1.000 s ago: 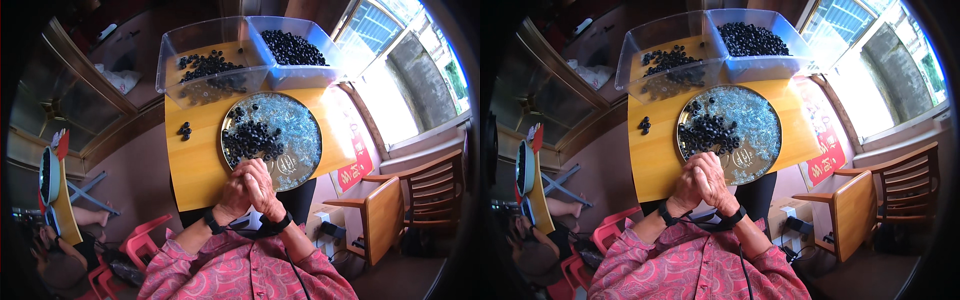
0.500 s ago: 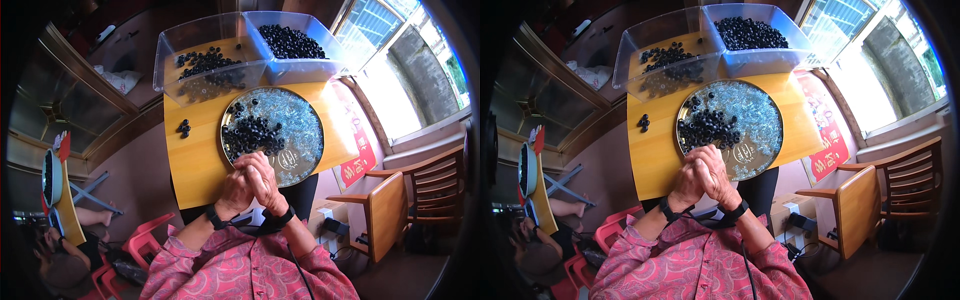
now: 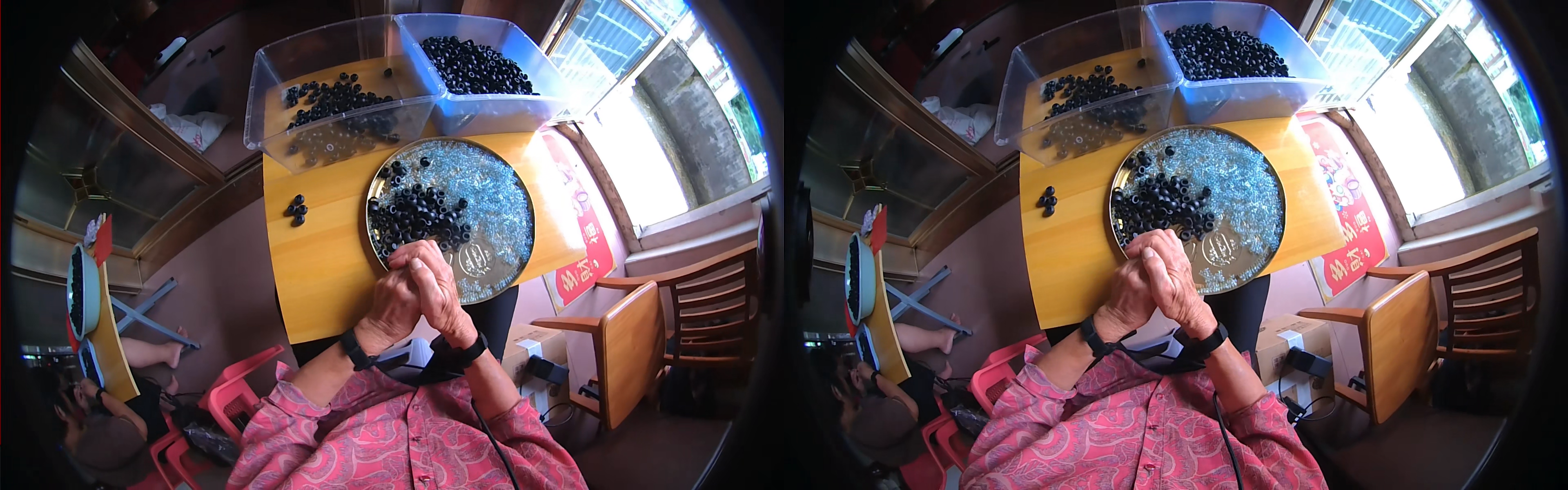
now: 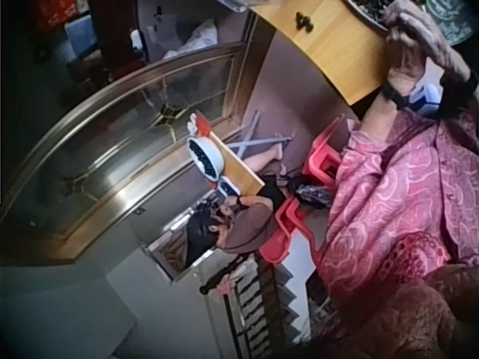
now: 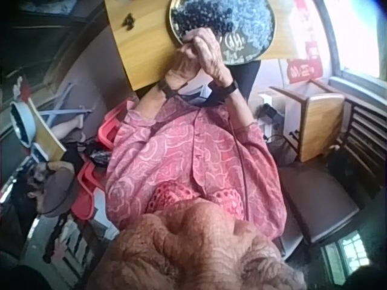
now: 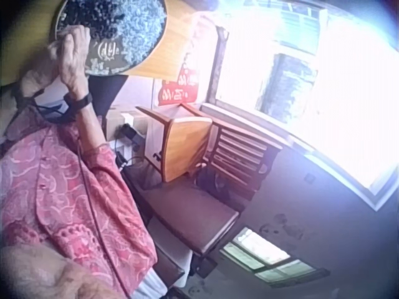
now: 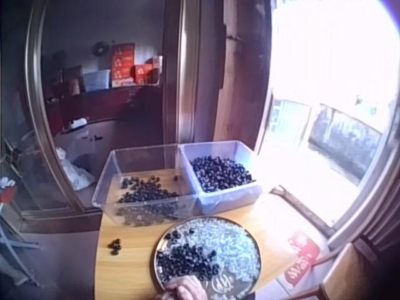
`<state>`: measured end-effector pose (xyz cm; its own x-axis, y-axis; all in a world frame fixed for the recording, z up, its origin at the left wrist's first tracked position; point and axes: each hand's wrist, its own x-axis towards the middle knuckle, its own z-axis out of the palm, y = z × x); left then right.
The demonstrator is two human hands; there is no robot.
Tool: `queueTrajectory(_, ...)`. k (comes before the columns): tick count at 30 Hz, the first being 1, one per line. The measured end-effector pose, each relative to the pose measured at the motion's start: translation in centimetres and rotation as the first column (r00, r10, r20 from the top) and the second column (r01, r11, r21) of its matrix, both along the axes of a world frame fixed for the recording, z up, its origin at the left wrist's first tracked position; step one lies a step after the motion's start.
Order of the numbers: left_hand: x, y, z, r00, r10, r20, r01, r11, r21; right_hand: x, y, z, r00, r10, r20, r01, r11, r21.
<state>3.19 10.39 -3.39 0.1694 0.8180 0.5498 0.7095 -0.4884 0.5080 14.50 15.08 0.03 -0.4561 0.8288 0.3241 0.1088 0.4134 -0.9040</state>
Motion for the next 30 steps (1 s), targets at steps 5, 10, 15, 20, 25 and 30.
queueTrajectory(5, 0.2, 0.3, 0.5, 0.999, 0.000, 0.034, 0.000, 1.000, 0.010, 0.1, 0.1, -0.1, 0.999, -0.008, -0.035, 0.006, 0.999, -0.047)
queueTrajectory(10, 0.2, 0.2, 0.4, 0.999, 0.016, -0.033, -0.016, 1.000, -0.015, 0.1, 0.4, -0.4, 1.000, -0.006, 0.000, 0.006, 1.000, -0.021)
queueTrajectory(15, 0.2, 0.3, -1.5, 0.995, 0.021, -0.093, -0.022, 1.000, -0.003, -0.1, 0.4, -0.6, 1.000, -0.006, -0.002, 0.006, 1.000, -0.022)
queueTrajectory(20, 0.6, 0.3, -1.9, 0.995, 0.068, -0.076, -0.072, 0.997, -0.039, -0.1, 0.8, -0.2, 1.000, 0.011, 0.016, -0.011, 1.000, -0.006)
queueTrajectory(25, 0.4, 0.3, -0.7, 0.998, 0.062, -0.011, -0.062, 0.998, 0.011, 0.0, 0.9, -0.3, 0.997, 0.025, 0.077, -0.032, 0.995, 0.097)
queueTrajectory(30, 0.1, 0.6, 0.9, 0.997, 0.074, -0.030, -0.073, 0.996, 0.052, 0.3, -0.4, 0.0, 0.973, -0.191, -0.133, 0.186, 0.981, -0.047)
